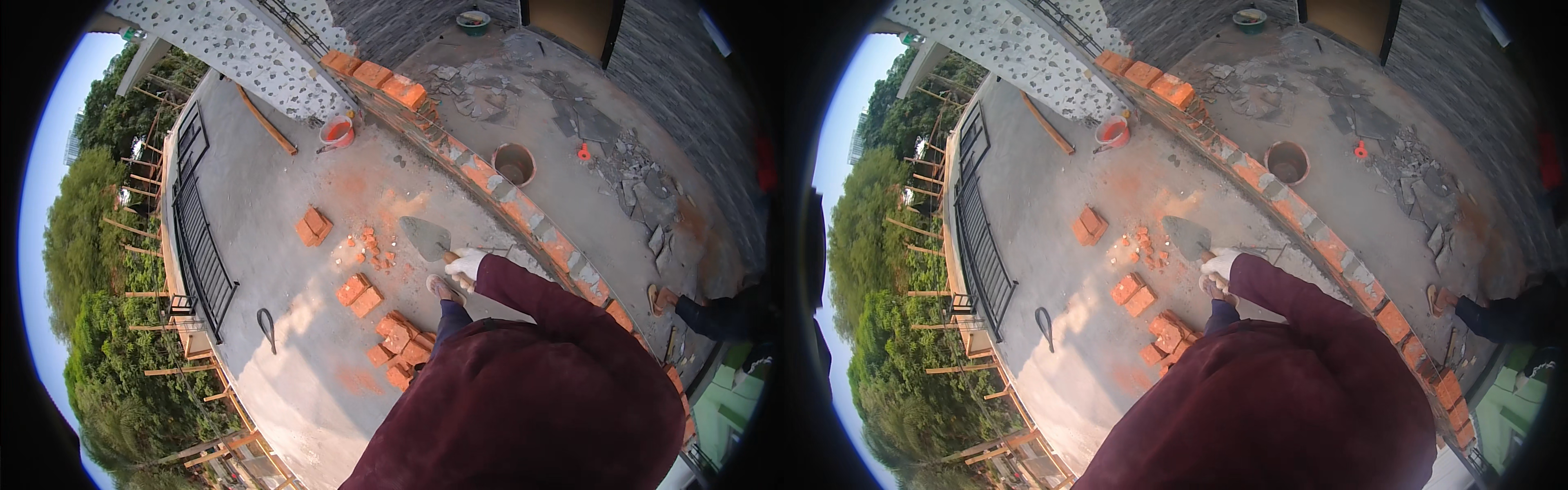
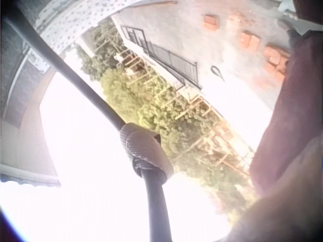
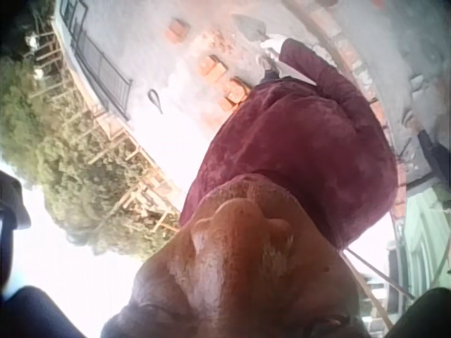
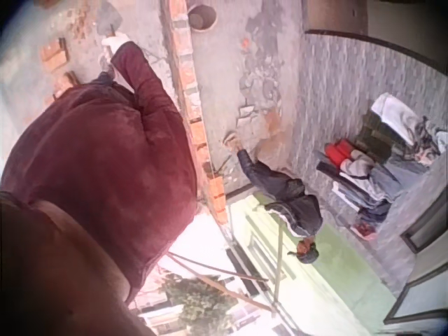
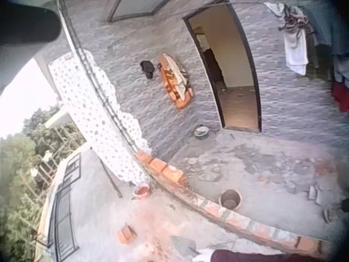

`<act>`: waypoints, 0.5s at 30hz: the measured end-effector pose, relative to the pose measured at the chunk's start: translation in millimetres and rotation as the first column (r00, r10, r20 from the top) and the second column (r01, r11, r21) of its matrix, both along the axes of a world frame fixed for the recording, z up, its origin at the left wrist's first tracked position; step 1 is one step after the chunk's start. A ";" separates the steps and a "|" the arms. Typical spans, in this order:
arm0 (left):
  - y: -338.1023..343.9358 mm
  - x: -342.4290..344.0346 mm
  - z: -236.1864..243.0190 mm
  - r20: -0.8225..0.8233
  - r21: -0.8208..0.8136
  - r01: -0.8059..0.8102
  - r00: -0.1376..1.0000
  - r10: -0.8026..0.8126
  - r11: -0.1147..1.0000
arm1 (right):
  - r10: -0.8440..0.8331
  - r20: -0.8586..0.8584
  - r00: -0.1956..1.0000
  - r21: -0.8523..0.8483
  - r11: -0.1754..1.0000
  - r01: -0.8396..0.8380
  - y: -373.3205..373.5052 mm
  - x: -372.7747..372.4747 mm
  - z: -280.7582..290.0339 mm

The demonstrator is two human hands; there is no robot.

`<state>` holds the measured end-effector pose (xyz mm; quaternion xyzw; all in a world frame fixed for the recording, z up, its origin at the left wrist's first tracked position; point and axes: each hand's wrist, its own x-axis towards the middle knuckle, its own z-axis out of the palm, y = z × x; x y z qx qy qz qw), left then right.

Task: The person scoops mortar from a bucket with a trowel and spreads it along a low brick wall. They place bricks onto the mortar, tap them into alignment, and continue the process along the wall.

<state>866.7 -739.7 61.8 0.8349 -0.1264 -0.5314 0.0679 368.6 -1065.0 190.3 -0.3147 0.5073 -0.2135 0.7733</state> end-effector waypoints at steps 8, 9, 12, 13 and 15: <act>-432.6 124.0 57.0 0.183 -0.310 0.329 0.941 -0.283 0.892 | -0.071 0.016 0.997 -0.047 0.996 0.071 -184.2 64.0 23.9; -502.9 123.6 78.4 0.209 -0.384 0.391 0.919 -0.333 0.837 | -0.081 0.026 0.996 -0.040 0.996 0.082 -210.5 67.3 30.5; -690.1 74.8 143.8 0.396 -0.389 0.602 0.792 -0.464 0.697 | -0.110 -0.002 0.994 -0.050 0.993 0.110 -284.1 73.4 45.0; -743.3 60.2 161.8 0.422 -0.450 0.658 0.752 -0.506 0.603 | -0.089 -0.026 0.996 -0.081 0.993 0.087 -314.4 75.6 35.0; -845.4 27.0 188.5 0.562 -0.412 0.804 0.594 -0.575 0.428 | -0.045 -0.066 0.997 -0.134 0.990 0.036 -380.1 84.8 6.0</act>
